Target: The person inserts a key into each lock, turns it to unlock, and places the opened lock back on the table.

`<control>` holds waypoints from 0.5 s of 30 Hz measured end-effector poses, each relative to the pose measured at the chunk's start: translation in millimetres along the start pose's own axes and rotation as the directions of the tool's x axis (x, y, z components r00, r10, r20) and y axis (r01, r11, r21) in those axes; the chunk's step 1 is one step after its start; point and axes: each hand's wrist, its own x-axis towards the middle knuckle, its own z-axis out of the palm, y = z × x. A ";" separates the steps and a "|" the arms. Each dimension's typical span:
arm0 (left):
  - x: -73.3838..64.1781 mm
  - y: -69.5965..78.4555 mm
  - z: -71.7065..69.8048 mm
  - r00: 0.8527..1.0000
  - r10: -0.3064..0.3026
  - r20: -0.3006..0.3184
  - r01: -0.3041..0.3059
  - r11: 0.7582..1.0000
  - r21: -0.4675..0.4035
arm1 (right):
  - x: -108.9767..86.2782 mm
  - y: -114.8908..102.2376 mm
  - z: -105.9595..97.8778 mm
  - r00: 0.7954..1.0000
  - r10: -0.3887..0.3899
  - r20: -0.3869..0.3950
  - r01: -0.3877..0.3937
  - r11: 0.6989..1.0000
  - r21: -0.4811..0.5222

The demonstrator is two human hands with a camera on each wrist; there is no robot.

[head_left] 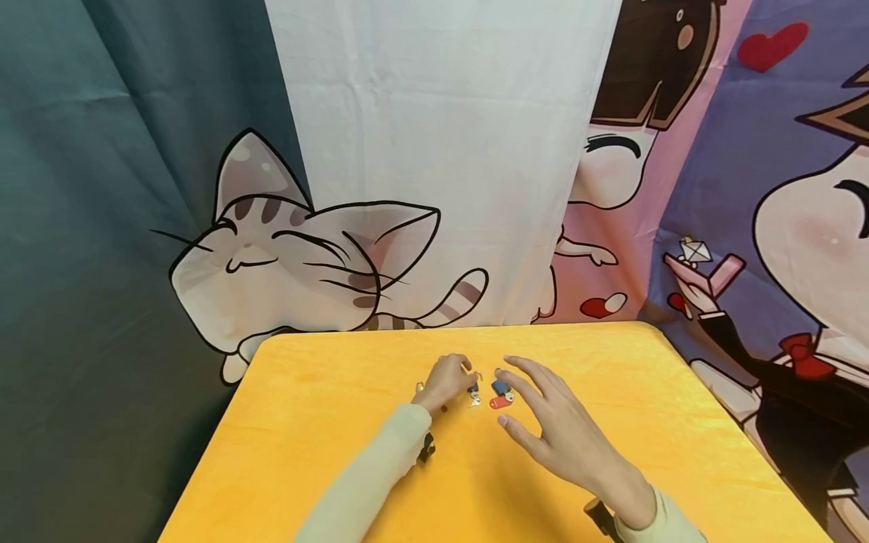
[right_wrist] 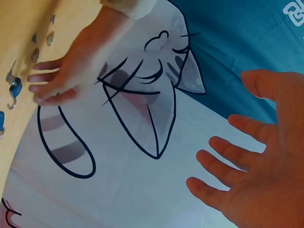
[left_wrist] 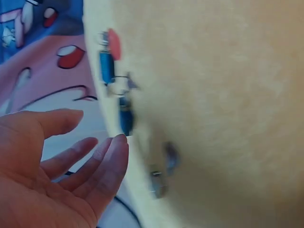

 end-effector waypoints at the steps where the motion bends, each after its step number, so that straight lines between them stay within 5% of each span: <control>1: -2.7 3.2 -3.5 1.000 0.027 0.001 -0.027 1.000 0.009 | 0.9 0.0 -0.6 1.000 -0.002 -0.003 0.002 1.000 0.000; 6: -20.0 26.9 -25.3 0.987 0.153 -0.050 -0.147 0.983 0.107 | 5.2 -0.3 -2.6 1.000 -0.008 -0.017 0.008 1.000 -0.002; 15: -46.8 43.6 -58.1 0.964 0.241 -0.112 -0.222 0.961 0.164 | 11.8 -4.3 -3.8 1.000 -0.014 -0.026 0.014 1.000 0.005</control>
